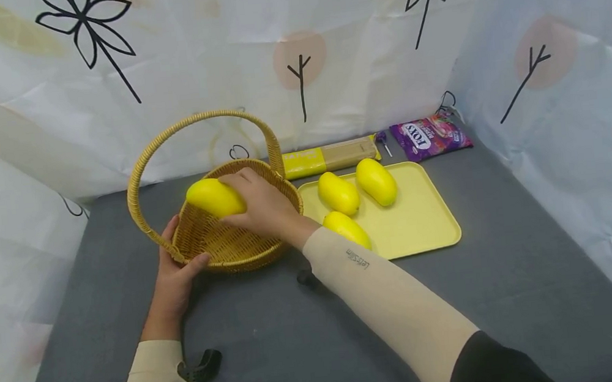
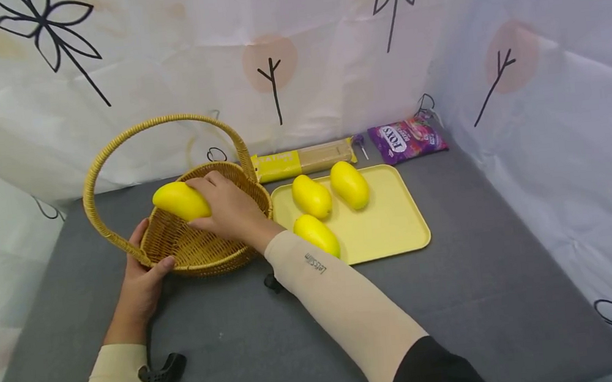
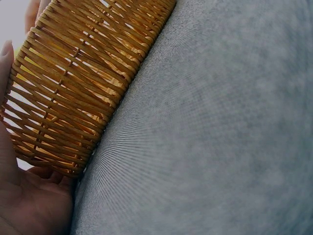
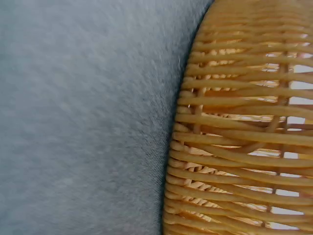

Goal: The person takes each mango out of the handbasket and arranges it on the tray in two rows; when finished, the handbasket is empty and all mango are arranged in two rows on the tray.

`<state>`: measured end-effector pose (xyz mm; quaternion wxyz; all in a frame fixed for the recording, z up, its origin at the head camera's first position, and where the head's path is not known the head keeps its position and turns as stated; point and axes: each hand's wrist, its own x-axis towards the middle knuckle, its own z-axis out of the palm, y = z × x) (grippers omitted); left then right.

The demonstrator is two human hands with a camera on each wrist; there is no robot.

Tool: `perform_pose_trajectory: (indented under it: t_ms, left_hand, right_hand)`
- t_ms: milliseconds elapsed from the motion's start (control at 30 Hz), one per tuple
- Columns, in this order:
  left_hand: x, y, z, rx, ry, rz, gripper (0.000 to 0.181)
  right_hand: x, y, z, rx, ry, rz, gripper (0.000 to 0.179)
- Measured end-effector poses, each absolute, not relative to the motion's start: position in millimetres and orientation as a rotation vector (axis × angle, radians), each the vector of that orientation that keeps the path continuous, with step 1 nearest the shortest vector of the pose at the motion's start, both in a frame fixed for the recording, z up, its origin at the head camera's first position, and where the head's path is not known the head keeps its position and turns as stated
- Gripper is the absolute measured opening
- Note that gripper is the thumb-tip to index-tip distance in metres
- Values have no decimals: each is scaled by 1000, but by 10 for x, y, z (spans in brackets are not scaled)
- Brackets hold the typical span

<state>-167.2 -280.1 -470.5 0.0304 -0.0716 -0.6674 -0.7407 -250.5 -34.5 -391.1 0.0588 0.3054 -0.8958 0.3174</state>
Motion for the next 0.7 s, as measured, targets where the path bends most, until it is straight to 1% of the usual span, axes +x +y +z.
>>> perform_pose_trajectory:
  t_ms: [333, 700]
  left_hand:
    - [-1671, -2800, -4712, -198, -2058, -2290, 90]
    - [-1673, -2801, -4702, -185, -2033, -2308, 93]
  right_hand:
    - [-2186, -81, -3813, 945, -2560, 1151, 77]
    - [-1846, 354, -3783, 898, -2522, 1255, 74]
